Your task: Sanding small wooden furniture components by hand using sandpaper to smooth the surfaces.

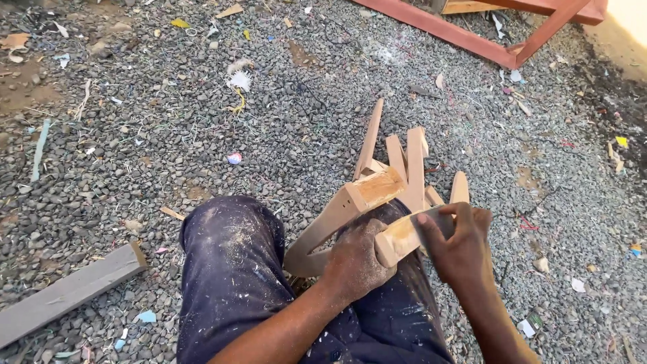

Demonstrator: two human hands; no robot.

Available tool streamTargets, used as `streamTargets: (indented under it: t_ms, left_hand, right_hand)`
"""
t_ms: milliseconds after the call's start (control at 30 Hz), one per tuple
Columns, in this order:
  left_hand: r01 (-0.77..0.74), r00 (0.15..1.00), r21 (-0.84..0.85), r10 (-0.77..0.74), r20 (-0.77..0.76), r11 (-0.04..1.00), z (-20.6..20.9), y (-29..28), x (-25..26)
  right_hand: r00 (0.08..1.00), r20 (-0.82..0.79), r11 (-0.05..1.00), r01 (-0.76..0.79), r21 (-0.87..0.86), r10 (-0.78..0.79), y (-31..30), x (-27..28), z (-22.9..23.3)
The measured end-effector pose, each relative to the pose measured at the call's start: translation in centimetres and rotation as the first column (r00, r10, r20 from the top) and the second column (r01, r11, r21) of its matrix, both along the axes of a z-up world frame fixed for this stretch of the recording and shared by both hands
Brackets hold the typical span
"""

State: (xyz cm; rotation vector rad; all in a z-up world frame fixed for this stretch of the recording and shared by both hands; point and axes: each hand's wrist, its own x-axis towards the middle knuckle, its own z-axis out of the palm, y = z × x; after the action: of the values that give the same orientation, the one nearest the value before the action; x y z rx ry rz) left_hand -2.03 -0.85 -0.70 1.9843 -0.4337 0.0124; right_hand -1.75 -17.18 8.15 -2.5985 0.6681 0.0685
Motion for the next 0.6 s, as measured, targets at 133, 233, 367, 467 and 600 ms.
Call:
streamTargets:
  t_ms: [133, 233, 367, 467, 600]
  left_hand:
    - [0.025, 0.998, 0.02, -0.024, -0.057, 0.999, -0.7, 0.1, -0.3]
    - [0.037, 0.998, -0.027, -0.038, -0.051, 0.999, -0.4, 0.2, -0.2]
    - [0.099, 0.952, 0.148, -0.05, -0.303, 0.984, 0.9, 0.0, 0.4]
    - [0.074, 0.96, 0.146, -0.031, -0.277, 0.987, 1.5, 0.1, -0.3]
    - [0.063, 0.971, 0.107, -0.036, -0.238, 0.992, 0.5, -0.1, 0.1]
  right_hand:
    - [0.988, -0.075, 0.978, -0.12, 0.172, 0.135, 2.5, -2.3, -0.1]
    - [0.989, 0.005, 0.964, -0.147, 0.224, 0.149, 0.4, -2.2, -2.3]
    - [0.991, 0.126, 0.994, -0.055, 0.093, 0.043, -2.3, -1.2, -3.9]
    - [0.99, 0.126, 0.99, -0.075, 0.119, 0.059, 1.0, -2.8, -1.8]
    - [0.971, 0.203, 0.981, -0.154, 0.118, 0.128, -0.9, -1.4, -4.2]
